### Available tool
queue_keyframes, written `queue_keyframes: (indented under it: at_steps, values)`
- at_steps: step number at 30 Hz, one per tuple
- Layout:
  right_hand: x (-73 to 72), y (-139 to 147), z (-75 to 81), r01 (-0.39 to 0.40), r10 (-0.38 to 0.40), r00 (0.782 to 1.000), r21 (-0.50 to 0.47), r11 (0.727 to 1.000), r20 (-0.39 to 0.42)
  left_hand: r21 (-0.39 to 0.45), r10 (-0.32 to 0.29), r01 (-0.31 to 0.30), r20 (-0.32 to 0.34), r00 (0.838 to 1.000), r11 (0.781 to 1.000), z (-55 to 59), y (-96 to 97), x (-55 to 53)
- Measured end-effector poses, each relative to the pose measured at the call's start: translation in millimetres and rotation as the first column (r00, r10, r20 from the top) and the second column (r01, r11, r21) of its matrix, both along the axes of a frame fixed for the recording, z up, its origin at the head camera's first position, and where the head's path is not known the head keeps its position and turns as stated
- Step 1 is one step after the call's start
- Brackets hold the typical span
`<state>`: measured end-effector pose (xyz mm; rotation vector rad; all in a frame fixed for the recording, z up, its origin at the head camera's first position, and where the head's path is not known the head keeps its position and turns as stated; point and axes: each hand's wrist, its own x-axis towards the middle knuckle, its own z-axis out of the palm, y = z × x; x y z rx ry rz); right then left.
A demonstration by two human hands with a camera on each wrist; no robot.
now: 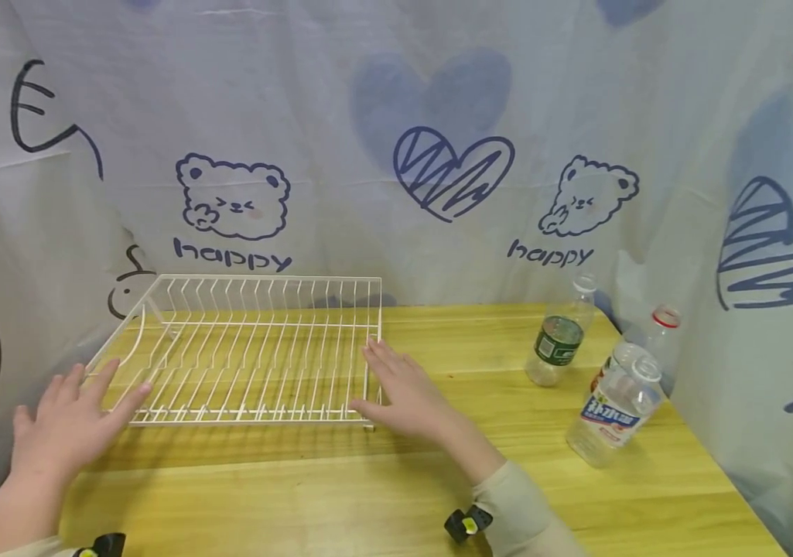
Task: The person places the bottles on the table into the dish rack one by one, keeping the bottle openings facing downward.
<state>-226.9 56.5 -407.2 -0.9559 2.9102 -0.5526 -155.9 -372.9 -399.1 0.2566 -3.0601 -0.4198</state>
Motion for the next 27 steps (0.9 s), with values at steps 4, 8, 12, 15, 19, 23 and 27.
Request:
queue_keyframes:
  at_steps: [4,8,12,15,19,23,27]
  values:
    - [-0.6,13,-0.8,0.003,-0.003,1.000,-0.008,1.000,-0.003,0.003,-0.044,0.044,-0.026,0.999,0.999,-1.6,7.8,2.1]
    - [-0.3,26,0.2,0.002,-0.003,1.000,-0.026,1.000,-0.005,0.008,-0.090,0.090,-0.037,0.995,0.996,-3.0,13.4,3.3]
    - [-0.1,41,-0.4,0.010,-0.010,1.000,-0.045,0.999,0.005,0.007,-0.133,0.134,-0.039,0.990,0.991,-3.2,19.5,2.3]
    - [-1.2,54,-2.3,0.012,-0.012,1.000,-0.058,0.998,0.004,0.013,-0.163,0.164,-0.040,0.986,0.986,-3.0,25.4,1.1]
    - [-3.8,73,-5.4,0.012,-0.012,1.000,-0.081,0.997,-0.004,0.018,-0.201,0.202,-0.042,0.979,0.979,-2.3,35.5,0.3]
    - [-5.8,93,-7.6,0.021,-0.019,1.000,-0.128,0.992,0.012,0.011,-0.245,0.246,-0.060,0.968,0.969,-0.9,49.7,1.1]
    - [-7.2,112,-9.2,0.038,-0.035,0.999,-0.165,0.986,0.019,0.014,-0.283,0.285,-0.086,0.955,0.958,-1.3,66.7,2.5]
